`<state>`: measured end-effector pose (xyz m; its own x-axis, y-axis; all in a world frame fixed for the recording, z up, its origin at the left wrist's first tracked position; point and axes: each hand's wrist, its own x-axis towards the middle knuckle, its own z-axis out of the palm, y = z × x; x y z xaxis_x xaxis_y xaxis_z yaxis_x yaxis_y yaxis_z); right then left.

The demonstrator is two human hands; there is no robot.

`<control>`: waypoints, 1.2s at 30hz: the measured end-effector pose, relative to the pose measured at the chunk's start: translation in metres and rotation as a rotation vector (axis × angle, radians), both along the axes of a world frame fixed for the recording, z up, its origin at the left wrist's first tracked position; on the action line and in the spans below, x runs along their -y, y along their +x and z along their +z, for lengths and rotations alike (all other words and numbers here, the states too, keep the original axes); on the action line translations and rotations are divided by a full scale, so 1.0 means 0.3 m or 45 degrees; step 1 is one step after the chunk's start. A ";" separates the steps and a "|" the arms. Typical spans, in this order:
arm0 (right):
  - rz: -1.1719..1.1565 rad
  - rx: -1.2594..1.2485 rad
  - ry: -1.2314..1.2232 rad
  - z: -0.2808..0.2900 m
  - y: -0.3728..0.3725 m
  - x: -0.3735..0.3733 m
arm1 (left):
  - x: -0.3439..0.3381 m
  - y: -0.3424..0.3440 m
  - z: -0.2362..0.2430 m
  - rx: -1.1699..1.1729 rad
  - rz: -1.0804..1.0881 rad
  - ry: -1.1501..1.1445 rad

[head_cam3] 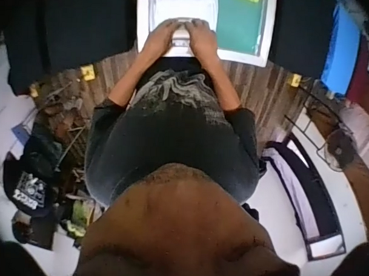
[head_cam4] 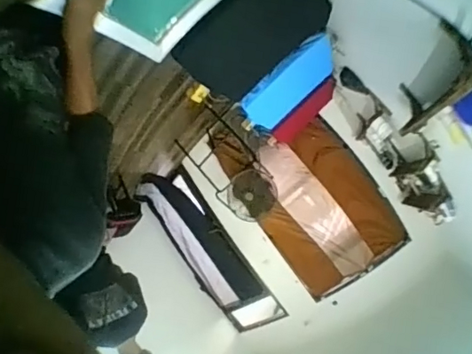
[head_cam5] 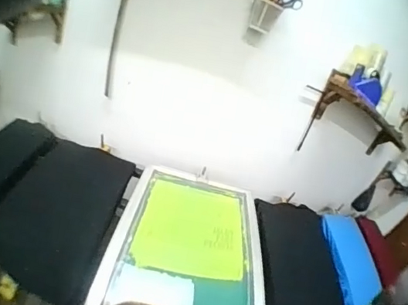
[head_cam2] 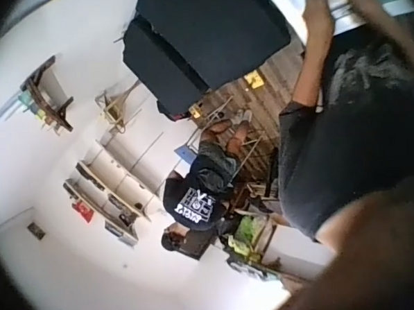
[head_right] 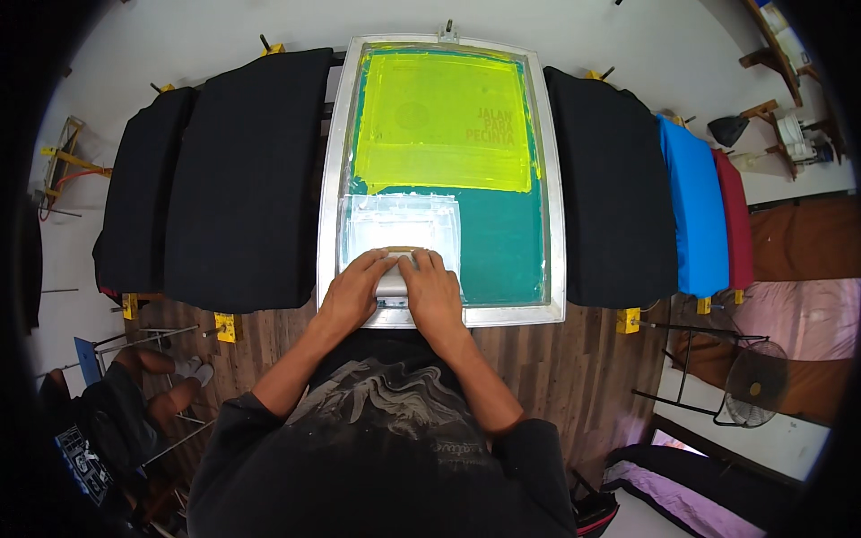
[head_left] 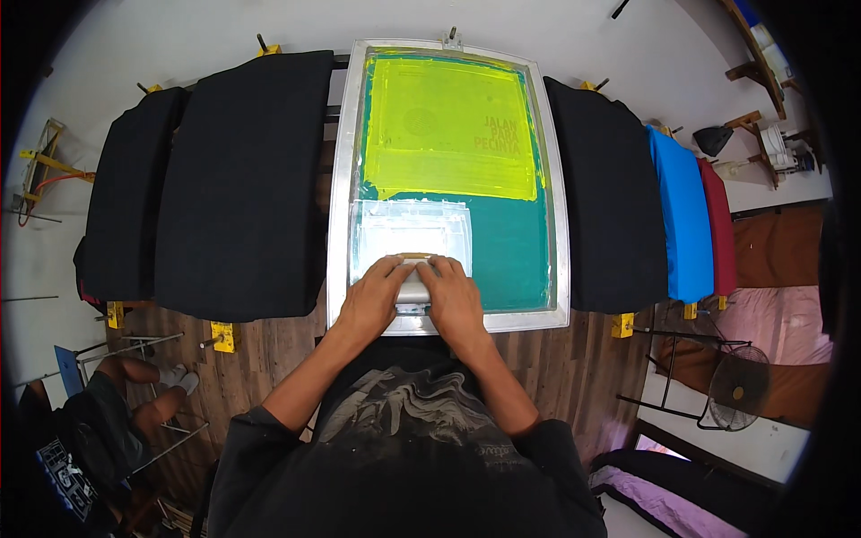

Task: Manually applying ink through a screen onto a t-shirt using a squeegee.

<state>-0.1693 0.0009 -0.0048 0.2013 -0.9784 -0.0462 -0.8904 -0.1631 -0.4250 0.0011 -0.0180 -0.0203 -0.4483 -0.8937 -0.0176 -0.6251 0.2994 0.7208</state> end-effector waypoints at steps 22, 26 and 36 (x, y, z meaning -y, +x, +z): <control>0.027 0.029 -0.093 -0.006 -0.017 -0.024 | -0.022 -0.014 0.013 -0.053 0.040 -0.008; 0.022 0.073 -0.002 0.015 -0.021 -0.017 | -0.011 -0.017 0.015 -0.090 0.021 0.050; -0.016 0.121 0.018 0.033 -0.012 -0.025 | -0.026 -0.017 0.051 -0.108 0.045 0.079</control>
